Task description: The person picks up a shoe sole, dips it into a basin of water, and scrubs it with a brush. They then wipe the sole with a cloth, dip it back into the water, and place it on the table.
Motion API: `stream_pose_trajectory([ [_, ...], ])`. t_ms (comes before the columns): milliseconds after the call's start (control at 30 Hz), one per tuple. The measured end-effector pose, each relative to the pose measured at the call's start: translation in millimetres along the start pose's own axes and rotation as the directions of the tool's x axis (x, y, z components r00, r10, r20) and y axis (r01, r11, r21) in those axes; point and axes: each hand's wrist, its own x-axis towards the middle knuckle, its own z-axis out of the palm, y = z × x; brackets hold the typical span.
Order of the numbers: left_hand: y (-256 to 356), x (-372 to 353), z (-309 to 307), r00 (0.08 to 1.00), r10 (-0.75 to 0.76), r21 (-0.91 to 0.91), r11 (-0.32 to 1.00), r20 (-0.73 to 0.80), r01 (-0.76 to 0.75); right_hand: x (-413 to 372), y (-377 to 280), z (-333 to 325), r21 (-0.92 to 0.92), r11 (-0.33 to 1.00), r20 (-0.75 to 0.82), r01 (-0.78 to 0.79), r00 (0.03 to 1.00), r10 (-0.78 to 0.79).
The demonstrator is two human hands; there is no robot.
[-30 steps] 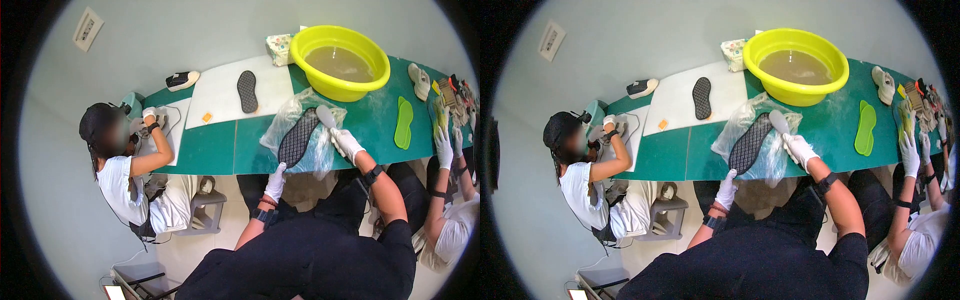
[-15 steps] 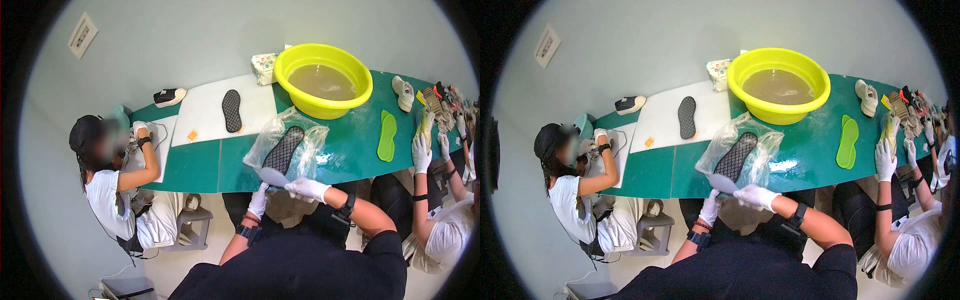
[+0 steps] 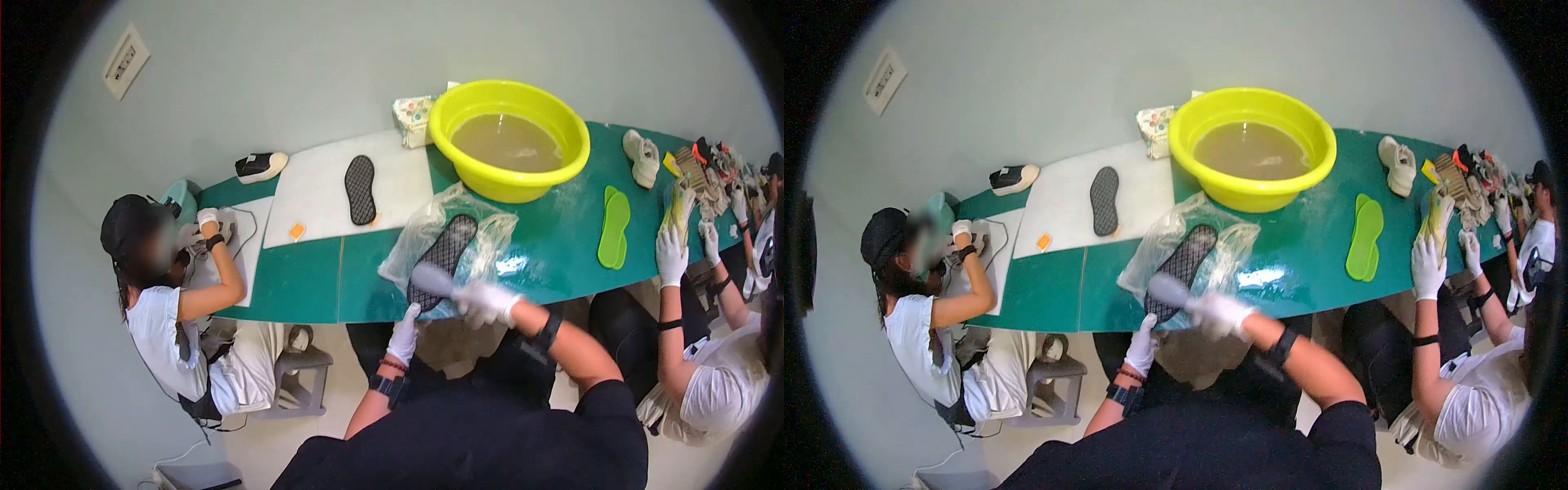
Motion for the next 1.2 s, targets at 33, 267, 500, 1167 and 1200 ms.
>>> stream_pose_trajectory([
  [33, -1.2, 0.1, 0.6, 0.999, -0.030, -0.005, 1.000, -0.033, 0.030, 36.8, 21.5, -26.6, 0.097, 0.995, -0.056, 0.019, 0.998, -0.013],
  [267, -7.0, 6.7, 5.4, 0.997, 0.073, -0.018, 0.997, -0.030, -0.074, -1.8, -13.3, 31.5, -0.066, 0.998, -0.083, 0.000, 0.997, -0.006],
  [500, 16.6, -19.1, 20.8, 0.994, 0.088, 0.073, 0.994, -0.072, -0.082, 26.7, 10.0, -37.0, -0.240, 0.955, -0.516, 0.174, 0.811, -0.277],
  [1167, 7.7, -8.9, 10.6, 0.997, 0.074, 0.024, 0.997, -0.028, -0.073, 10.7, -4.1, 12.1, -0.290, 0.935, -0.446, 0.205, 0.835, -0.322],
  [1200, 7.8, -7.1, 7.7, 0.999, 0.049, 0.040, 0.998, -0.014, -0.048, 16.4, 6.9, 21.3, -0.254, 0.931, -0.370, 0.263, 0.863, -0.345],
])
